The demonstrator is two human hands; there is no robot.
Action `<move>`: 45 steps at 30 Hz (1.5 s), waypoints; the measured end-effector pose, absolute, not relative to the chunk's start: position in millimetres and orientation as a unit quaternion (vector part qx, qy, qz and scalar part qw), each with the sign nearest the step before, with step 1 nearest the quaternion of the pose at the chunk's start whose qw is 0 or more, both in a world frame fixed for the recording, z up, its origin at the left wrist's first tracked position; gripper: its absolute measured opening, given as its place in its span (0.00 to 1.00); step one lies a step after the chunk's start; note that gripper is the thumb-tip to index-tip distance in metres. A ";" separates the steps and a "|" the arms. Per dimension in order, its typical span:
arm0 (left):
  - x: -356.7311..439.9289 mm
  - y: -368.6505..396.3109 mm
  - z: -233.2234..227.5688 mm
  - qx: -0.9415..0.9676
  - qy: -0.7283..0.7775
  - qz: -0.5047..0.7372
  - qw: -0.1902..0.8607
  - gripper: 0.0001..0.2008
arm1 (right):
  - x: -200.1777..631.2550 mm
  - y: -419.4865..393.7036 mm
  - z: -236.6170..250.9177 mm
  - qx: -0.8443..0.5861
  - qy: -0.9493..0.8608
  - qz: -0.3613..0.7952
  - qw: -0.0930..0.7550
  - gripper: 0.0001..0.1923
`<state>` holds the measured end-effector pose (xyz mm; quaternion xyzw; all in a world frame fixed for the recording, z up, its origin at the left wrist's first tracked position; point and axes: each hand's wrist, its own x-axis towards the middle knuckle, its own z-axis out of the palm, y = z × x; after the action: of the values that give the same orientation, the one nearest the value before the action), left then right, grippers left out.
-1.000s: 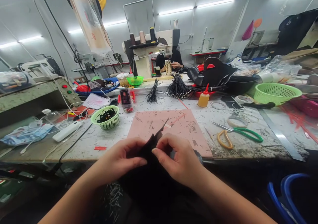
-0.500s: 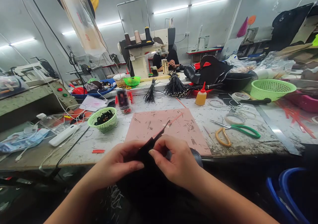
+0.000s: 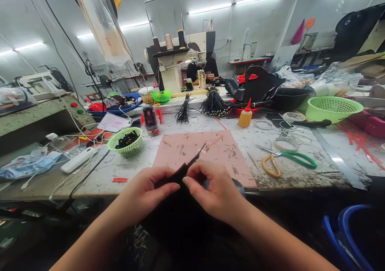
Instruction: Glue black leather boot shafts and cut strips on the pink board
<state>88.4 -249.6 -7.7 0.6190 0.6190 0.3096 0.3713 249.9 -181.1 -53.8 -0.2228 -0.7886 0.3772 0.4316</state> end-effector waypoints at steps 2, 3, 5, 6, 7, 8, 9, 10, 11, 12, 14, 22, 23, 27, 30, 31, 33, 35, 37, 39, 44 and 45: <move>88.0 -249.7 -9.1 0.624 0.609 0.314 0.375 0.07 | 249.8 -180.6 -53.0 -0.226 -0.789 0.383 0.423 0.05; 87.8 -249.7 -9.8 0.629 0.604 0.317 0.374 0.07 | 249.7 -180.5 -52.4 -0.228 -0.789 0.385 0.420 0.05; 88.0 -249.0 -10.7 0.638 0.595 0.324 0.366 0.07 | 249.5 -180.5 -50.7 -0.232 -0.791 0.390 0.411 0.06; 88.4 -248.3 -10.9 0.644 0.590 0.327 0.362 0.07 | 249.5 -180.5 -49.9 -0.234 -0.791 0.392 0.408 0.06; 88.9 -247.5 -10.8 0.649 0.585 0.330 0.358 0.08 | 249.5 -180.3 -49.0 -0.237 -0.791 0.394 0.404 0.06; 89.5 -246.7 -10.5 0.653 0.581 0.333 0.353 0.08 | 249.5 -180.0 -48.4 -0.239 -0.791 0.396 0.401 0.06; 90.1 -245.9 -10.2 0.658 0.576 0.336 0.349 0.08 | 249.7 -179.5 -47.9 -0.240 -0.792 0.398 0.396 0.06; 90.5 -245.3 -9.9 0.664 0.574 0.336 0.343 0.08 | 249.9 -178.8 -47.5 -0.241 -0.794 0.399 0.391 0.06; 90.7 -244.9 -9.7 0.670 0.572 0.334 0.335 0.07 | 250.3 -178.0 -47.2 -0.243 -0.796 0.400 0.385 0.06; 90.7 -244.7 -9.7 0.677 0.573 0.328 0.324 0.07 | 250.8 -177.2 -46.8 -0.243 -0.798 0.402 0.376 0.06; 89.9 -244.8 -10.4 0.698 0.574 0.307 0.298 0.06 | 252.2 -175.6 -45.4 -0.241 -0.804 0.411 0.355 0.06; 80.4 -240.5 -20.4 0.691 0.565 0.315 0.323 0.04 | 258.0 -162.8 -52.5 -0.298 -0.776 0.386 0.399 0.09; 79.6 -240.2 -21.0 0.679 0.566 0.325 0.337 0.04 | 258.5 -159.0 -57.8 -0.304 -0.758 0.393 0.423 0.09; 79.7 -241.1 -20.1 0.663 0.571 0.332 0.352 0.04 | 257.9 -143.6 -82.0 -0.314 -0.695 0.479 0.433 0.15; 81.9 -241.9 -19.0 0.693 0.587 0.296 0.296 0.05 | 254.4 -140.8 -92.7 -0.215 -0.707 0.584 0.336 0.17; 82.4 -242.1 -19.5 0.705 0.598 0.276 0.262 0.06 | 253.0 -142.2 -93.8 -0.187 -0.714 0.598 0.312 0.15; 82.7 -242.9 -22.6 0.721 0.621 0.245 0.185 0.09 | 250.4 -147.5 -92.8 -0.179 -0.731 0.576 0.318 0.09; 81.7 -245.1 -28.9 0.728 0.633 0.242 0.101 0.13 | 249.4 -154.5 -88.9 -0.190 -0.755 0.518 0.354 0.06; 80.3 -248.9 -36.7 0.736 0.621 0.267 0.021 0.14 | 251.0 -161.2 -84.0 -0.190 -0.783 0.460 0.374 0.05; 79.8 -254.5 -43.3 0.748 0.592 0.296 -0.050 0.13 | 255.6 -166.5 -78.7 -0.188 -0.809 0.415 0.372 0.05; 79.8 -275.1 -47.6 0.750 0.543 0.366 -0.096 0.08 | 273.2 -168.1 -60.0 -0.144 -0.886 0.310 0.314 0.04; 77.1 -279.5 -48.6 0.739 0.545 0.389 -0.070 0.09 | 275.6 -166.4 -55.2 -0.130 -0.898 0.281 0.312 0.04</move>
<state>77.1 -279.5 -48.6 0.7392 0.5453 0.3889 -0.0700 275.6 -166.4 -55.2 -0.1302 -0.8984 0.2806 0.3117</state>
